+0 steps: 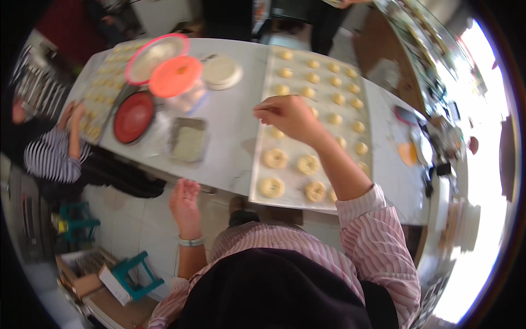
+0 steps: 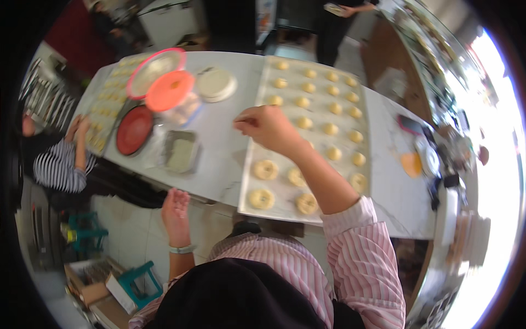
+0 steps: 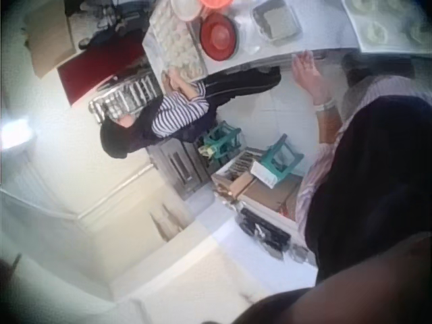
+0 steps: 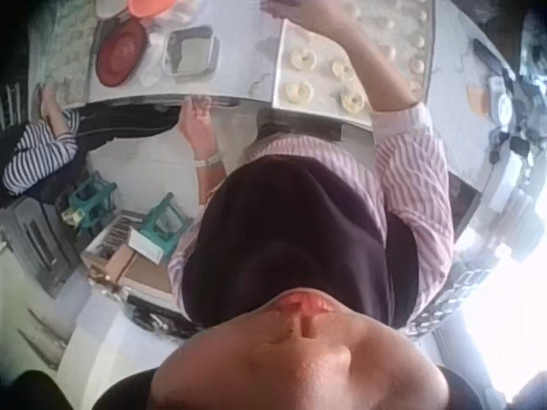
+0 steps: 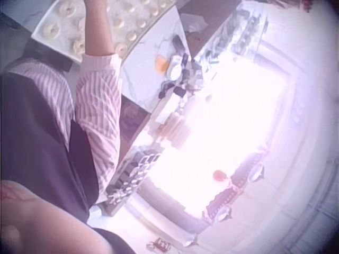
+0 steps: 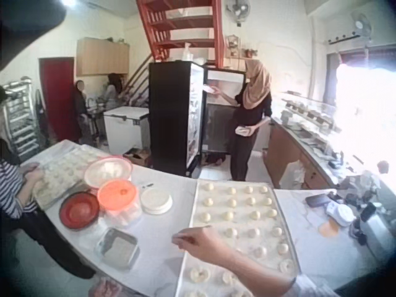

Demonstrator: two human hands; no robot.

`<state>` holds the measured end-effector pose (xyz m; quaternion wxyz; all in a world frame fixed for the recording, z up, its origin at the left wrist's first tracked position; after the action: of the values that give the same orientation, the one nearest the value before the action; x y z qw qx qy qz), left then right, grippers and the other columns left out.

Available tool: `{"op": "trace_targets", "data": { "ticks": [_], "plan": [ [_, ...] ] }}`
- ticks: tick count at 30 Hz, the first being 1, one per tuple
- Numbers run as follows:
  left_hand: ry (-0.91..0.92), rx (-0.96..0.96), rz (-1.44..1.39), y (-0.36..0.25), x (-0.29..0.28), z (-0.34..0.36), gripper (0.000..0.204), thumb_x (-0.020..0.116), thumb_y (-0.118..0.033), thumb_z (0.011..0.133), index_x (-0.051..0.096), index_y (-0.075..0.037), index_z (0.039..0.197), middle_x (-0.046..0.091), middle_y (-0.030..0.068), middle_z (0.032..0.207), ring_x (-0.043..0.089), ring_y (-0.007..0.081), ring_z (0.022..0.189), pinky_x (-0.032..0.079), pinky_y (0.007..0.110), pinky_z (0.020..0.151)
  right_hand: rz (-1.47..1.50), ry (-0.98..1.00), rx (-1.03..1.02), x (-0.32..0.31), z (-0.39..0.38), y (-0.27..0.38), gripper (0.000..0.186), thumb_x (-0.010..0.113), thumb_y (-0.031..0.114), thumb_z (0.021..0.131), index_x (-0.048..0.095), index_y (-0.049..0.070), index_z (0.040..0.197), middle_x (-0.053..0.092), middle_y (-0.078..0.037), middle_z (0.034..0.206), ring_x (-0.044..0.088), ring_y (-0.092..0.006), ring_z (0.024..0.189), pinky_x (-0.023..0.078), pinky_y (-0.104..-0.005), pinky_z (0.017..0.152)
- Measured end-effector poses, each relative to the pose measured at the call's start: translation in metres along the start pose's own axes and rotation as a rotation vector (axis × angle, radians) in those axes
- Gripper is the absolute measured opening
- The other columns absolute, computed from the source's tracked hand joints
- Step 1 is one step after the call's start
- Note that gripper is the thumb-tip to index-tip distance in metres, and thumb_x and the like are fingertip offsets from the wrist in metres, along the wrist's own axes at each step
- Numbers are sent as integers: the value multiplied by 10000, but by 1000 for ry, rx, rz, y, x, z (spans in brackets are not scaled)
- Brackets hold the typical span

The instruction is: The person prepares donuts for baking by using their hands to press indentations into dough rounds on a tray, covers the tray with plastic wrap, and then places the tray into a rack.

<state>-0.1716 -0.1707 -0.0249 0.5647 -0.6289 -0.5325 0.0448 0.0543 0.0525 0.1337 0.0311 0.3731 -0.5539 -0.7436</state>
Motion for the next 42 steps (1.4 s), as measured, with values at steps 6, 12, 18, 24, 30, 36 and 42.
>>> {"op": "trace_targets", "data": {
  "ticks": [6, 12, 18, 24, 30, 36, 42],
  "plan": [
    [-94, -53, 15, -35, -46, 8, 273, 558, -234, 909, 563, 15, 1021, 600, 70, 863, 590, 201, 828, 469, 360, 859, -718, 542, -298, 231, 100, 57, 152, 588, 104, 735, 685, 1, 790, 658, -186, 794, 660, -285, 765, 519, -365, 676],
    [93, -142, 86, -36, -47, 23, 317, 528, -262, 923, 558, 36, 1028, 618, 89, 899, 598, 211, 861, 465, 362, 860, -786, 524, -167, 271, 99, -1, 138, 622, 100, 720, 691, 33, 818, 668, -163, 877, 658, -310, 843, 540, -365, 674],
    [533, -638, 6, 22, 43, 7, 612, 381, -470, 944, 414, 52, 1262, 551, 146, 1175, 538, 267, 1076, 408, 392, 948, -450, 382, -186, 195, 54, 15, 225, 528, 175, 835, 647, 7, 924, 617, -173, 1035, 604, -328, 951, 502, -384, 802],
    [735, -814, -400, 71, 143, 10, 768, 311, -557, 930, 225, 69, 1364, 330, 216, 1386, 378, 289, 1263, 343, 382, 1033, -599, 37, -122, 111, -59, -14, 430, 440, 309, 917, 521, 25, 1229, 416, -170, 1357, 365, -305, 1284, 270, -457, 1068],
    [554, -826, -431, 92, 163, 8, 740, 394, -481, 934, 199, 93, 1358, 289, 234, 1402, 311, 301, 1311, 276, 390, 1103, -844, 9, 117, 71, -49, -117, 638, 330, 451, 940, 264, 7, 1393, 280, -137, 1452, 207, -262, 1368, 106, -454, 1123],
    [449, -672, -327, 82, 128, 38, 660, 382, -400, 959, 197, 90, 1362, 297, 227, 1405, 310, 299, 1315, 280, 384, 1102, -836, 56, 95, 76, -42, -124, 631, 288, 460, 945, 256, 24, 1400, 247, -108, 1471, 189, -235, 1375, 90, -473, 1123],
    [418, -675, -337, 82, 128, 33, 578, 394, -326, 965, 248, 85, 1346, 357, 216, 1372, 345, 292, 1295, 305, 380, 1091, -820, 31, 65, 71, -44, -134, 557, 325, 329, 930, 266, 28, 1395, 287, -113, 1453, 225, -228, 1363, 106, -491, 1117]
  ]
}}
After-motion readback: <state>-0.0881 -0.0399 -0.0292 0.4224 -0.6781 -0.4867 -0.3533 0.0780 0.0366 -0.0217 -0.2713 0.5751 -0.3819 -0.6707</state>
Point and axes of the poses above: each hand's wrist, its own z-axis towards the middle knuckle, its own x-axis out of the palm, y = z × x, the point moved 6 cm from there along z, towards the middle knuckle
